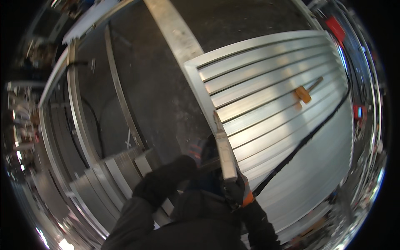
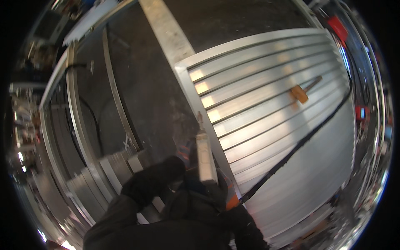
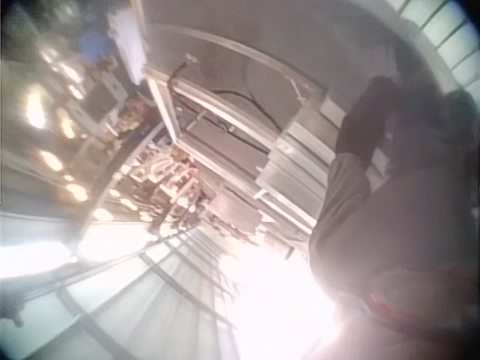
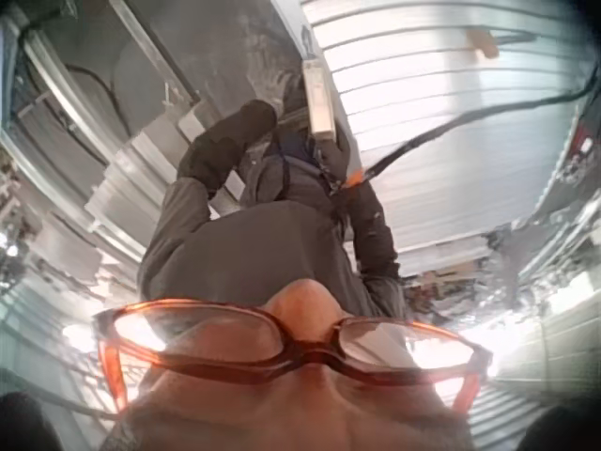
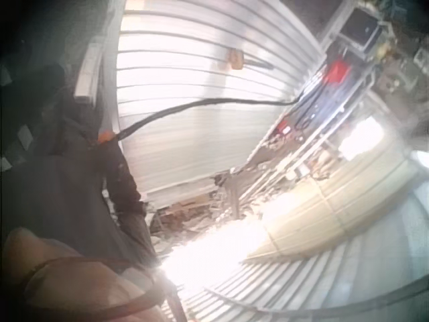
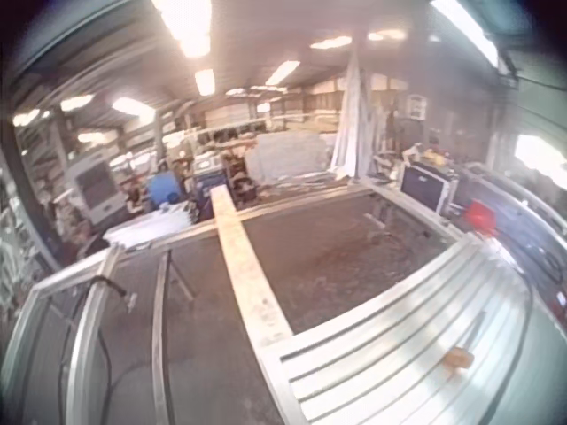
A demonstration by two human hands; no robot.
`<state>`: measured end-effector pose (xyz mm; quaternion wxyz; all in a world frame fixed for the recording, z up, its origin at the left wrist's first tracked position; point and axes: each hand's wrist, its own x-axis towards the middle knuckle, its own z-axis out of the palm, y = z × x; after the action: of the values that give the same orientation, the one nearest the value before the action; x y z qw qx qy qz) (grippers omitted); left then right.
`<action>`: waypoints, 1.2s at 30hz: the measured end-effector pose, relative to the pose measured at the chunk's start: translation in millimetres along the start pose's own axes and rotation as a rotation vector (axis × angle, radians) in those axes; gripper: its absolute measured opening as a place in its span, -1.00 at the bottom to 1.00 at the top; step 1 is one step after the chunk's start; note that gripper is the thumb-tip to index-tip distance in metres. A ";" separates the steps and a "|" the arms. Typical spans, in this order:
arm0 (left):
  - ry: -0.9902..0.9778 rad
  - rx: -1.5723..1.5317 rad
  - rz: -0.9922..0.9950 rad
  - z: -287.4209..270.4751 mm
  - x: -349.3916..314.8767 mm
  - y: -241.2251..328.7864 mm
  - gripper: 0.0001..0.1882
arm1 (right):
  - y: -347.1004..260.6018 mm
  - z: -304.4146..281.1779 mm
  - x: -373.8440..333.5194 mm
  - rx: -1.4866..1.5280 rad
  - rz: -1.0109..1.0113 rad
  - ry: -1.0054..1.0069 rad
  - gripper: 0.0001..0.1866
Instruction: The person welds a large corrugated metal panel using a handheld welding torch, creating visible sparks along the seams. They briefly operate a nearby control panel and reposition the panel before continuing to weld additional sections.
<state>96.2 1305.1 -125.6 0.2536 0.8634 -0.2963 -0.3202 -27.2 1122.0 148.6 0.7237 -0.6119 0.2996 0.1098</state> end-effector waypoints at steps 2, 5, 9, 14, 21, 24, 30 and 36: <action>0.201 -0.071 -0.183 -3.4 17.4 -21.9 -0.54 | 45.6 -7.0 0.7 0.288 0.169 0.065 -0.57; 0.469 -0.250 -0.196 -3.2 15.1 -34.0 -0.62 | 117.2 -22.4 17.6 -0.062 0.037 -0.038 -0.70; 0.435 -0.336 -0.368 7.7 -8.1 -31.7 -0.63 | 172.1 -35.5 35.2 0.058 0.169 -0.055 -0.82; 0.055 -0.601 -0.734 37.2 -54.5 -24.1 -0.58 | 196.7 -36.5 36.0 -0.145 0.178 -0.050 -0.85; 0.231 -0.309 -0.525 56.3 -85.6 -23.8 -0.68 | 239.2 -41.5 29.8 0.735 0.730 -0.002 -0.69; 0.269 -0.451 -0.646 49.5 -87.5 -22.4 -0.68 | 223.3 -39.4 42.8 0.394 0.545 -0.176 -0.69; 0.491 -0.339 -0.494 -24.9 -25.5 -14.3 -0.72 | 124.9 -19.6 66.8 -0.177 0.021 -0.122 -0.64; 0.685 0.003 0.222 -185.5 163.6 14.2 -0.68 | 94.7 -29.4 60.8 -0.368 -0.077 -0.078 -0.59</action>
<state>323.0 1231.0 -59.0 0.3702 0.8836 -0.2863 0.0178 -37.3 1102.8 34.4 0.6141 -0.7404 0.2226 0.1583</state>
